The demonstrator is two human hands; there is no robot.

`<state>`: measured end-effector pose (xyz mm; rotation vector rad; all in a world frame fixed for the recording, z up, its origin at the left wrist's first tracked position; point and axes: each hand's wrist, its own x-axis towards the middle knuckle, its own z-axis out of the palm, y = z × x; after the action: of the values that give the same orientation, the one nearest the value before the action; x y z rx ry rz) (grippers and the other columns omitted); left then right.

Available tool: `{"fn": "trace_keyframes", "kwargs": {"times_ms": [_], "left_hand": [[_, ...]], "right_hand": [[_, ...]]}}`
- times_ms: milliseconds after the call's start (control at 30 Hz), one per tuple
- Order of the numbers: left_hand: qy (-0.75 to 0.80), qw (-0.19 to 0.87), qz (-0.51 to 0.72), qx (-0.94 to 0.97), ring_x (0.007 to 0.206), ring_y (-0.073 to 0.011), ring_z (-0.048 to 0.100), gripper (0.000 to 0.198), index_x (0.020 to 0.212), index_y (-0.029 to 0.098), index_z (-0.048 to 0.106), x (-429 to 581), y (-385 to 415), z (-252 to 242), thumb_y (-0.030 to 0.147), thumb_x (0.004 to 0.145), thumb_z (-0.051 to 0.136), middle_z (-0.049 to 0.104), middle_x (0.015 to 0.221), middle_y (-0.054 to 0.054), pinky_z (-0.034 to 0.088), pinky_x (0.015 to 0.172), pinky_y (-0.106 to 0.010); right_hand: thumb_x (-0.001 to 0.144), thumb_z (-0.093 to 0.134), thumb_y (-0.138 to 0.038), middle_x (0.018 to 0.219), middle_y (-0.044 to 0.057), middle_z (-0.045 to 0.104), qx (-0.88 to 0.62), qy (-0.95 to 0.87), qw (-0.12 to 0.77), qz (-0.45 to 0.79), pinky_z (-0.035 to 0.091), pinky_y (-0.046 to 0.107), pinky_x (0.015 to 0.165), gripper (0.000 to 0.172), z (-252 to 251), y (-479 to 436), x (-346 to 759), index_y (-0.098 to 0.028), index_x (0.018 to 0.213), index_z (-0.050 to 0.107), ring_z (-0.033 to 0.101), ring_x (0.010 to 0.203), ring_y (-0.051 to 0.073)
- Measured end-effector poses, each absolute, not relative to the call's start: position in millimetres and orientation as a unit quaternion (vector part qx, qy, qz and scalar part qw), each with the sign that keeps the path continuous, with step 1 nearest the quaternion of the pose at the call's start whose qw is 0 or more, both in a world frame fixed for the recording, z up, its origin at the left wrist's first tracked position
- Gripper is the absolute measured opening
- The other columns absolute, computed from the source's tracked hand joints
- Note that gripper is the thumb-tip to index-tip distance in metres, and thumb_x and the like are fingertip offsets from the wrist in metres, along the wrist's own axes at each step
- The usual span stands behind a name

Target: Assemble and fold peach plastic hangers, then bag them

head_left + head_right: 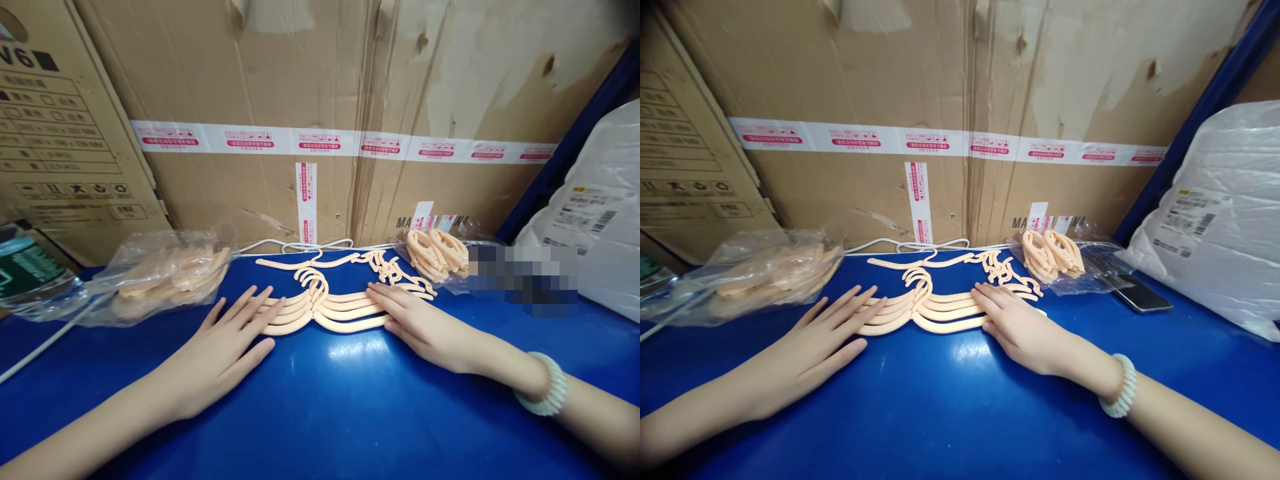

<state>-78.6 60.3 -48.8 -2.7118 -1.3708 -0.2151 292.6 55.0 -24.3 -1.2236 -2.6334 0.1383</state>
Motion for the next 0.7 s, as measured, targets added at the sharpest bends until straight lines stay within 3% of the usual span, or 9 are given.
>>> {"fn": "trace_keyframes", "kwargs": {"times_ms": [333, 700], "left_hand": [[-0.472, 0.018, -0.048, -0.88, 0.149, -0.0349, 0.02, 0.057, 0.155, 0.04, 0.014, -74.0, 62.5, -38.7, 0.049, 0.103, 0.034, 0.021, 0.163, -0.001, 0.024, 0.115, -0.064], [-0.455, 0.063, -0.108, -0.882, 0.147, -0.034, 0.028, 0.06, 0.156, 0.04, 0.013, -78.3, 59.2, -47.7, 0.045, 0.102, 0.04, 0.033, 0.16, -0.002, 0.028, 0.113, -0.065]], "right_hand": [[0.102, 0.035, -0.03, 0.149, 0.022, 0.046, -0.417, -0.895, 0.152, 0.031, 0.037, 0.055, 0.114, 0.05, -31.1, 62.1, 291.7, -0.009, 0.146, 0.044, 0.043, 0.139, 0.031], [0.1, 0.038, -0.026, 0.147, 0.018, 0.05, -0.409, -0.898, 0.161, -0.001, 0.035, 0.058, 0.114, 0.047, -32.0, 61.7, 290.8, -0.015, 0.146, 0.044, 0.044, 0.138, 0.03]]}}
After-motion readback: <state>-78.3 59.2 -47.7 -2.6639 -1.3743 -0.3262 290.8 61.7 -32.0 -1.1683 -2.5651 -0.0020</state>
